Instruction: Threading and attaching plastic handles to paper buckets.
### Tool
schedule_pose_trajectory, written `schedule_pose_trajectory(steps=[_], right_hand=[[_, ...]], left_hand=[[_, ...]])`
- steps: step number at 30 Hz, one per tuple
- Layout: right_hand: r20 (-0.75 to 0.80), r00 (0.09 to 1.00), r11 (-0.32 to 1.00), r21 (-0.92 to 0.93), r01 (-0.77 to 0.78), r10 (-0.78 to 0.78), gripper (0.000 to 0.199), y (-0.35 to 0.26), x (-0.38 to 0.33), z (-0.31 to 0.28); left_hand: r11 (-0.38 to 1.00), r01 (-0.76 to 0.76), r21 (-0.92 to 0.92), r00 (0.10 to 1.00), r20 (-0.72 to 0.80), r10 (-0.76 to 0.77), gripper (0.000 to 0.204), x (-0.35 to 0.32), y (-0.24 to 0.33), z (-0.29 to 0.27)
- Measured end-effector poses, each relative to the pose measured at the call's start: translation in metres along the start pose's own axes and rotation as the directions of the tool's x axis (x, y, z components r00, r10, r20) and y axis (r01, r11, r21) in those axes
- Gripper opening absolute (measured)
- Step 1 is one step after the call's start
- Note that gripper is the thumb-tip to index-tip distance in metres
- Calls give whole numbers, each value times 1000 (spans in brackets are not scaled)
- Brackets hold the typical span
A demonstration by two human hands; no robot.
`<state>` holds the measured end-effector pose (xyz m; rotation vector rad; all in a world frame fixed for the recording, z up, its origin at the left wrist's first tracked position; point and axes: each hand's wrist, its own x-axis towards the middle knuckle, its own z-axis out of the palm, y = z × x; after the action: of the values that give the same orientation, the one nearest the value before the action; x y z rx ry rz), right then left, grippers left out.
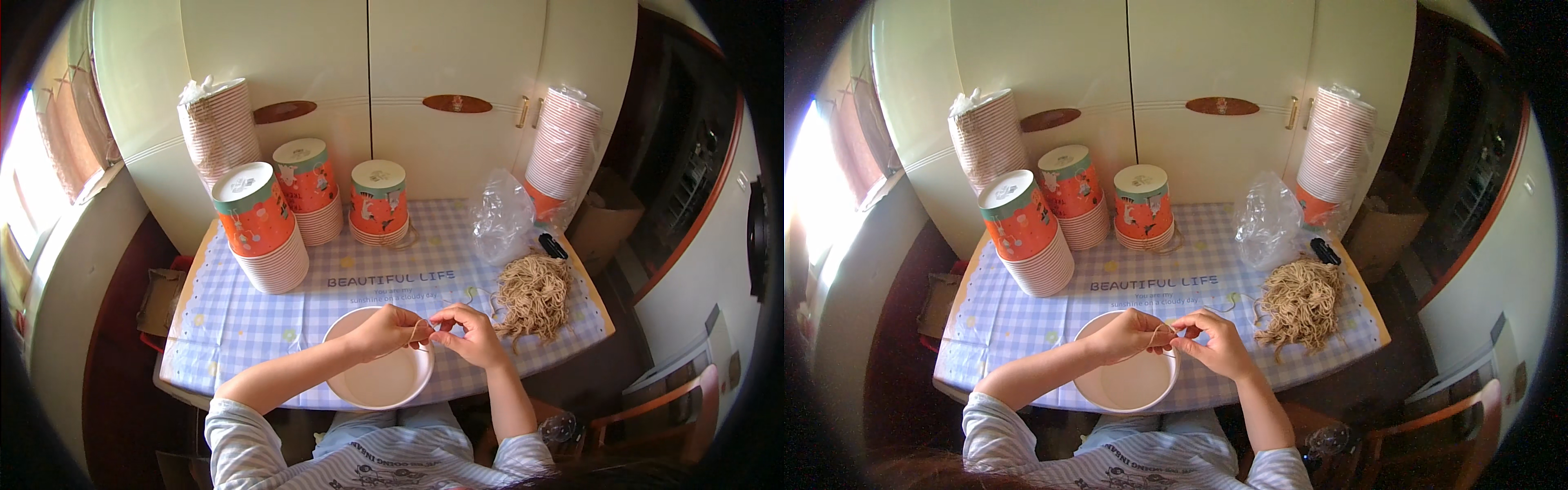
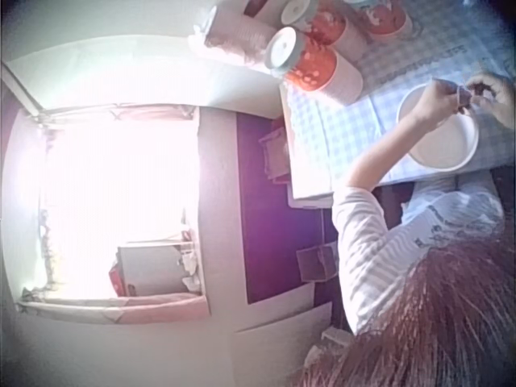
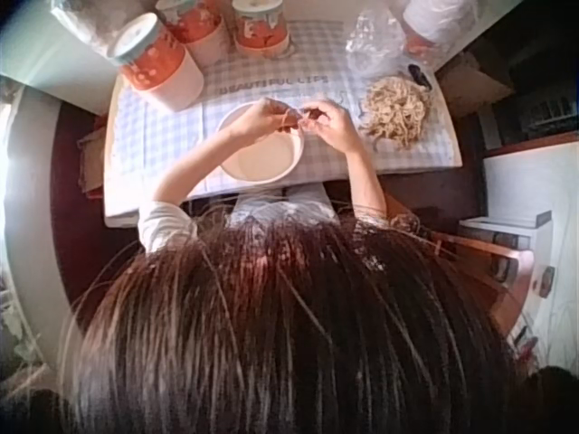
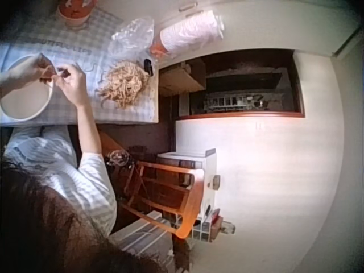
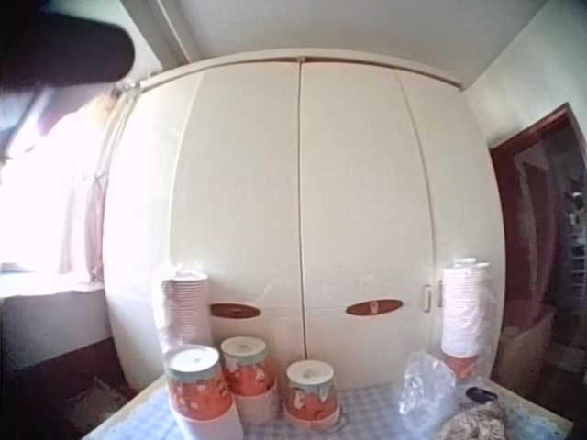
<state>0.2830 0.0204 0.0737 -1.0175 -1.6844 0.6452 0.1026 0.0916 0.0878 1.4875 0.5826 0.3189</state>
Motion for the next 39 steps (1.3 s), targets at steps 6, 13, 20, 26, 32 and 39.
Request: schedule_pose_trajectory(steps=[6,13,20,26,32,39], right_hand=[[-41,999,995,-102,-2,-2,12,0,-2,0],[-200,978,980,-197,13,-53,7,-9,-9,0],[-130,988,952,-303,34,-77,10,-22,-27,10],[75,973,855,-465,229,-220,10,-20,-33,31],[-102,990,958,-278,70,-102,11,-14,-25,19],[-129,991,959,-276,-61,26,21,-12,-20,21]], left_hand=[[1000,28,2,999,-30,-28,22,-1,5,2],[998,15,-58,1000,-10,-16,22,4,-4,-1],[994,23,-106,1000,-3,-24,16,6,-8,-4],[998,-23,-62,1000,-4,23,14,7,-5,-3],[990,-44,132,999,2,44,15,3,2,-3],[971,-70,230,996,-33,79,20,2,5,-2]])
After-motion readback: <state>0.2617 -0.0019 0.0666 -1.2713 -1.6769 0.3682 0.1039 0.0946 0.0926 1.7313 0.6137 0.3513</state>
